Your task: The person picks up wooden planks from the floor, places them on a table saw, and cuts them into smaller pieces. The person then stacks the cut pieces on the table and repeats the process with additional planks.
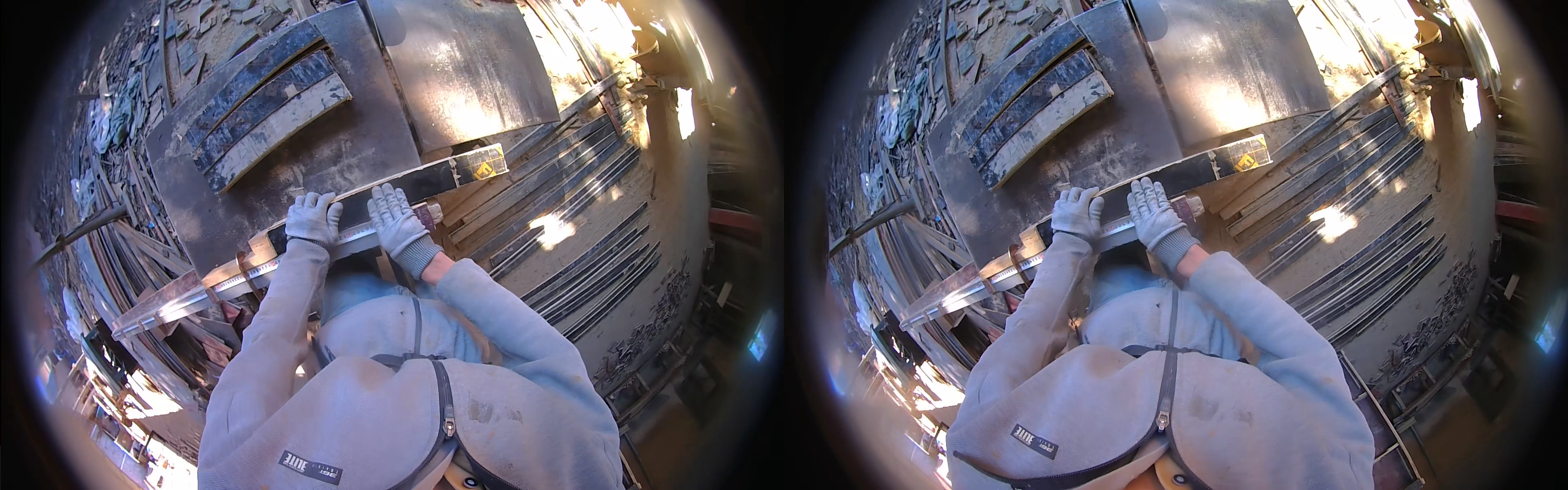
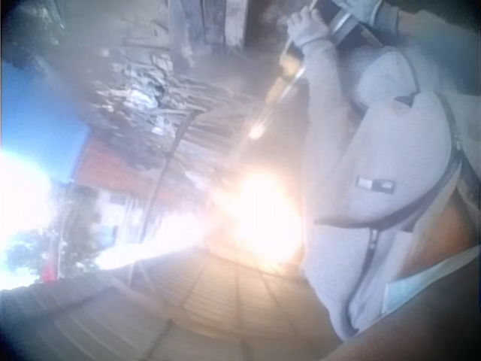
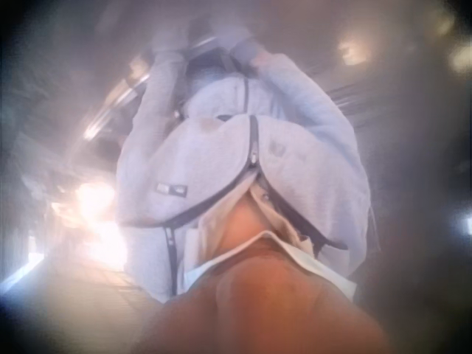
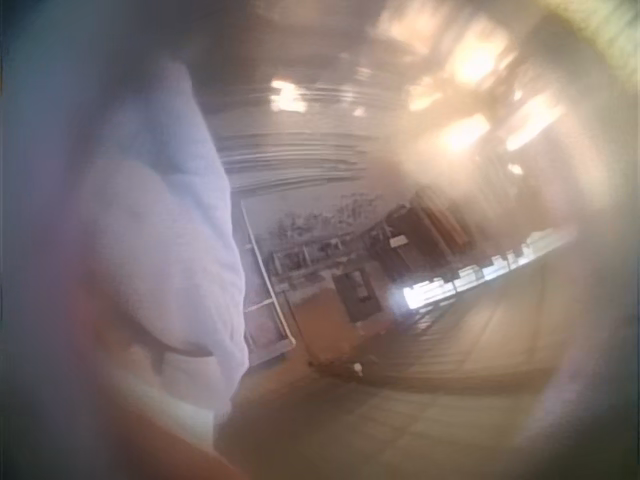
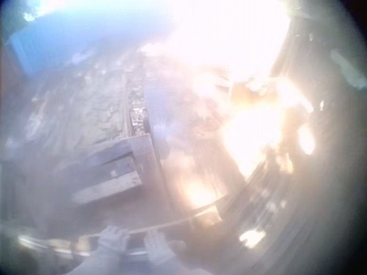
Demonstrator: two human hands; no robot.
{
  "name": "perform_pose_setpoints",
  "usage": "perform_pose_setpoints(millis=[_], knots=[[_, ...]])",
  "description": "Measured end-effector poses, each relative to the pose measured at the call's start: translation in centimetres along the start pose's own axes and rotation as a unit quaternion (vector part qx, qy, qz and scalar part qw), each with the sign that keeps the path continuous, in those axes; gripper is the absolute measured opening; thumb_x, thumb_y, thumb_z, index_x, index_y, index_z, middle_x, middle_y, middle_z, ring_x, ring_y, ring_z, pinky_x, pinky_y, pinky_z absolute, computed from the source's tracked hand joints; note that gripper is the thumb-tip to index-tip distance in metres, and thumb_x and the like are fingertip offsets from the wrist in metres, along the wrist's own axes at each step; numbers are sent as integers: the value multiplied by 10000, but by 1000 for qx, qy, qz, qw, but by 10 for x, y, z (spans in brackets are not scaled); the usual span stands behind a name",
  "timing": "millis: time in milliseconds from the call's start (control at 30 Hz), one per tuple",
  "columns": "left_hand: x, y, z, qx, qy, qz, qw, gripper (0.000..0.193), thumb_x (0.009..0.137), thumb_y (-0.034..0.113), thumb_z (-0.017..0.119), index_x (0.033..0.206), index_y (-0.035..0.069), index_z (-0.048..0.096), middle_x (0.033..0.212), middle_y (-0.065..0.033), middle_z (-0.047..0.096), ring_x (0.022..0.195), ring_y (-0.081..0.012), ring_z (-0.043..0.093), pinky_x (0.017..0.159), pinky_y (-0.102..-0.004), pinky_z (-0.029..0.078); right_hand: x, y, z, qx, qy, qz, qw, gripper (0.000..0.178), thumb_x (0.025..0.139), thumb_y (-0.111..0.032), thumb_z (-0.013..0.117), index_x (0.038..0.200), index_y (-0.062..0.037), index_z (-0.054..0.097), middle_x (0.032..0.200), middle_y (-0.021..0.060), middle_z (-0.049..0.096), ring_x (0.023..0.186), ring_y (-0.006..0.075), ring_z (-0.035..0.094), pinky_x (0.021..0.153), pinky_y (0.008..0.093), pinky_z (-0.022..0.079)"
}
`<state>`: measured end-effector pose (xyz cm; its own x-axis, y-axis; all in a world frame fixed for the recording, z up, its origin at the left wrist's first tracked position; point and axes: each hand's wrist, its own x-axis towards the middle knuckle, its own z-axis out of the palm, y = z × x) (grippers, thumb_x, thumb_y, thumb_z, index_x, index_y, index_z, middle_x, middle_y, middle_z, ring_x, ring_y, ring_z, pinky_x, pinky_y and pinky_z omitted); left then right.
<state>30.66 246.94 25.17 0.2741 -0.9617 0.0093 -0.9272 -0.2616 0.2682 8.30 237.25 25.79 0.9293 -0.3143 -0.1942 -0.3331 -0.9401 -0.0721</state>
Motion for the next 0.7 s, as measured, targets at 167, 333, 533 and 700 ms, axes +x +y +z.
perform_pose_setpoints(millis=[167,333,533,700], knots=[[40,4,-8,26,8,-25,999,339,1078,427,553,1202,164,728,1134,-118,712,1104,-369,648,969,-493,541,23,23,-1,-21,88,33,995,573,1036,-184,464,1538,94,473,1641,355,405,1535,514,400,1278,622,297],[59,10,-10,47,-1,-48,998,350,1101,419,509,1186,161,730,1149,-132,709,1140,-365,645,1006,-493,533,42,39,7,-46,103,43,993,560,1042,-173,464,1536,89,477,1636,345,420,1524,507,421,1266,619,318],[51,21,-3,54,50,-54,996,362,1114,397,487,1142,145,745,1135,-141,709,1144,-370,649,1002,-491,533,35,45,-6,-55,39,19,998,558,1066,-158,456,1557,105,436,1648,354,391,1522,530,408,1252,615,348],[57,22,3,61,97,-43,992,372,1117,401,481,1118,141,748,1136,-132,710,1143,-370,652,997,-491,533,37,53,-16,-71,21,13,997,568,1071,-154,468,1572,109,417,1652,372,371,1529,540,392,1250,629,341]])
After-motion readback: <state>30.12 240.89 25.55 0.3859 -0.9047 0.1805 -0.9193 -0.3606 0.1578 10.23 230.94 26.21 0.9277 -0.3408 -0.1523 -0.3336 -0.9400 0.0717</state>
